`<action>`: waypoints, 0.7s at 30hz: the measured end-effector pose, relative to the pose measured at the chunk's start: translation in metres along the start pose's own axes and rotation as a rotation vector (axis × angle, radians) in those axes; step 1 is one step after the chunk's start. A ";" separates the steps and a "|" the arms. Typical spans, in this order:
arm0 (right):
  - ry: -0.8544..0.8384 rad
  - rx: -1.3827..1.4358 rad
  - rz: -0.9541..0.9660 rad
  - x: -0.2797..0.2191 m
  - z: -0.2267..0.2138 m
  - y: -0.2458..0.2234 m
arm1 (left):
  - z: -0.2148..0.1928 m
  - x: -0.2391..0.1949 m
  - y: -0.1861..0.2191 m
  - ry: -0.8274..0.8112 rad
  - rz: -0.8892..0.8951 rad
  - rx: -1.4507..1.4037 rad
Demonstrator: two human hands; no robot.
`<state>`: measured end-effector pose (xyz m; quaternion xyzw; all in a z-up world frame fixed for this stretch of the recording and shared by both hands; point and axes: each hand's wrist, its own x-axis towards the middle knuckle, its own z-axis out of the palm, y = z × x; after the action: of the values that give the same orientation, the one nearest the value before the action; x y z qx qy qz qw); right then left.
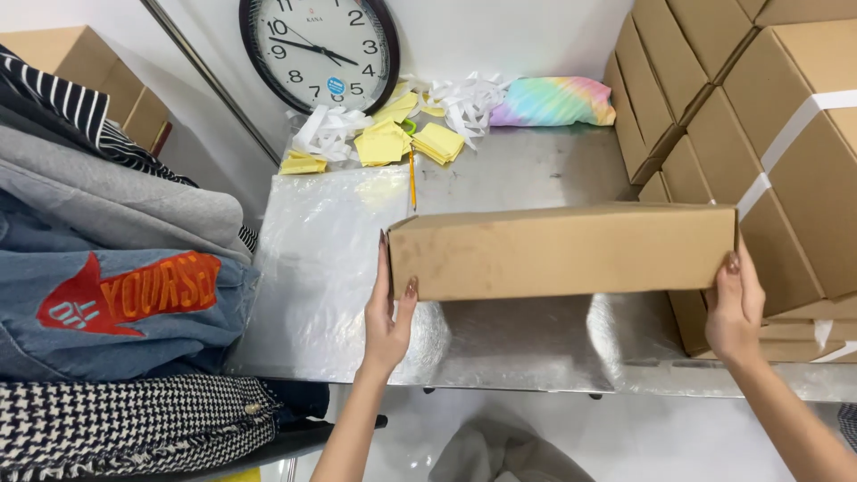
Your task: Folding a black garment, placing it in a plastic bag, putting it into a cardboard box, and tying a decorative ribbon around the box.
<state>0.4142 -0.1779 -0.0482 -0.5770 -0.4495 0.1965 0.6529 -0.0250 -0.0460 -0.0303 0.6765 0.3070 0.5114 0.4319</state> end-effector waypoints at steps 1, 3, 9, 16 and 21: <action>-0.004 0.003 0.004 -0.006 -0.008 0.018 | -0.001 -0.005 -0.003 0.003 -0.004 0.004; -0.051 -0.298 0.070 -0.026 -0.029 0.051 | 0.001 -0.019 -0.007 -0.027 -0.124 0.068; -0.103 -0.103 0.743 -0.014 -0.009 0.077 | 0.010 -0.030 -0.079 0.008 -0.682 0.022; -0.190 -0.216 0.821 -0.014 0.020 0.034 | 0.026 -0.045 -0.115 -0.029 -0.803 0.168; -0.347 -0.461 0.735 -0.006 0.001 0.058 | 0.018 -0.037 -0.117 -0.040 -0.862 0.246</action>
<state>0.4255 -0.1670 -0.1040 -0.7867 -0.3500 0.4032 0.3098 -0.0150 -0.0315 -0.1527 0.5429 0.6111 0.2310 0.5278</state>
